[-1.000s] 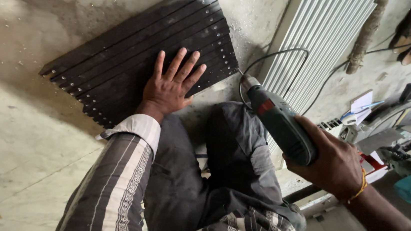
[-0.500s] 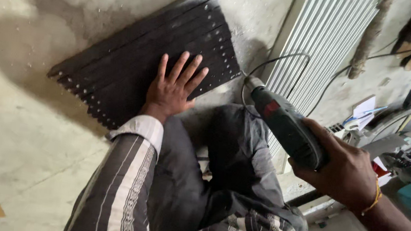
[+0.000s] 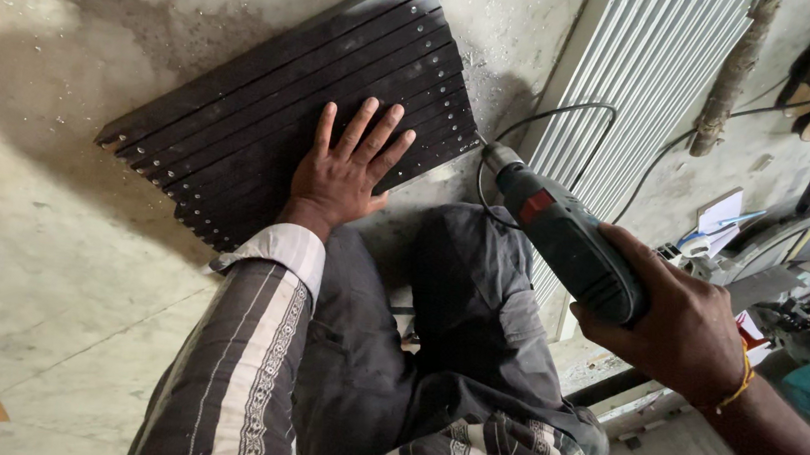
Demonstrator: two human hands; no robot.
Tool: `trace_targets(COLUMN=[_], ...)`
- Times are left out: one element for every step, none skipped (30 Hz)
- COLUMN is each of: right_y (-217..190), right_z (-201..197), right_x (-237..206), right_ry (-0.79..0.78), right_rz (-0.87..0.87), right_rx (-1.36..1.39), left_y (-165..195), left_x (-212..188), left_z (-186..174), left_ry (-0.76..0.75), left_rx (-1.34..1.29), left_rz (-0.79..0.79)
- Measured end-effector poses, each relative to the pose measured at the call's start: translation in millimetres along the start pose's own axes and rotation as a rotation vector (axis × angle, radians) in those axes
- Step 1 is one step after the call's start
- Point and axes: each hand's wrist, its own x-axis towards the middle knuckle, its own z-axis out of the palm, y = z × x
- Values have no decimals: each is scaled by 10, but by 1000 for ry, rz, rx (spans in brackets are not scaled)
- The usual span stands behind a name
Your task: The person drills holes into a stack of black metal profiles using a handheld power drill. They then flip the stack over and continue drilling on the other side. Finally, they move the black profiles aside and begin arranging a stack of white metal profiles.
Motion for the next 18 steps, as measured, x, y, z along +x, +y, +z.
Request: trace_targets(right_y=[-5, -13, -22, -30, -42, -57, -73, -91, -114, -138, -165, -195, -230, -271, -313, -355, -398, -443], right_z=[-1, -7, -14, -27, -38, -56, -76, -104, -134, -172, -213, -254, -285, -311, -332, -354, -366, -373], right_x=[7, 14, 18, 26, 36, 48, 65, 85, 105, 123, 145, 172, 203, 229, 252, 271, 287, 302], right_ry=[1, -7, -16, -23, -31, -40, -50, -37, -25, -15, -30, -41, -47, -32, -21, -13, -38, -64], right_rz=[-3, 4, 11, 18, 25, 33, 39, 27, 18, 11, 7, 1, -3, -49, -96, -140, -158, -177], right_rx=[3, -5, -13, -20, -18, -16, -13, -33, -55, -78, -75, -72, -69, -84, -101, -118, -147, -177], left_y=[0, 1, 3, 3, 3, 2, 1, -2, -6, -10, -15, -20, -25, -29, -30, -33, -35, -36], left_x=[-1, -2, -5, -7, -10, -11, -14, -14, -16, -15, -17, -18, -17, -18, -17, -15, -13, -8], left_z=[0, -1, 1, 3, 7, 12, 18, 23, 29, 33, 36, 35, 35, 29, 23, 13, 3, -9], left_ry=[0, -2, -4, -1, 4, 8, 5, 4, 4, 7, 7, 9, 3, -4, -12, -10, -6, -3], left_rx=[4, 7, 10, 14, 17, 18, 8, -1, -13, -6, 3, 15, 11, 8, 0, -2, -3, -5], left_rz=[-1, -3, -4, -5, -4, -2, -2, -3, -2, 4, 6, 7, 4, 2, -3, -2, 1, 2])
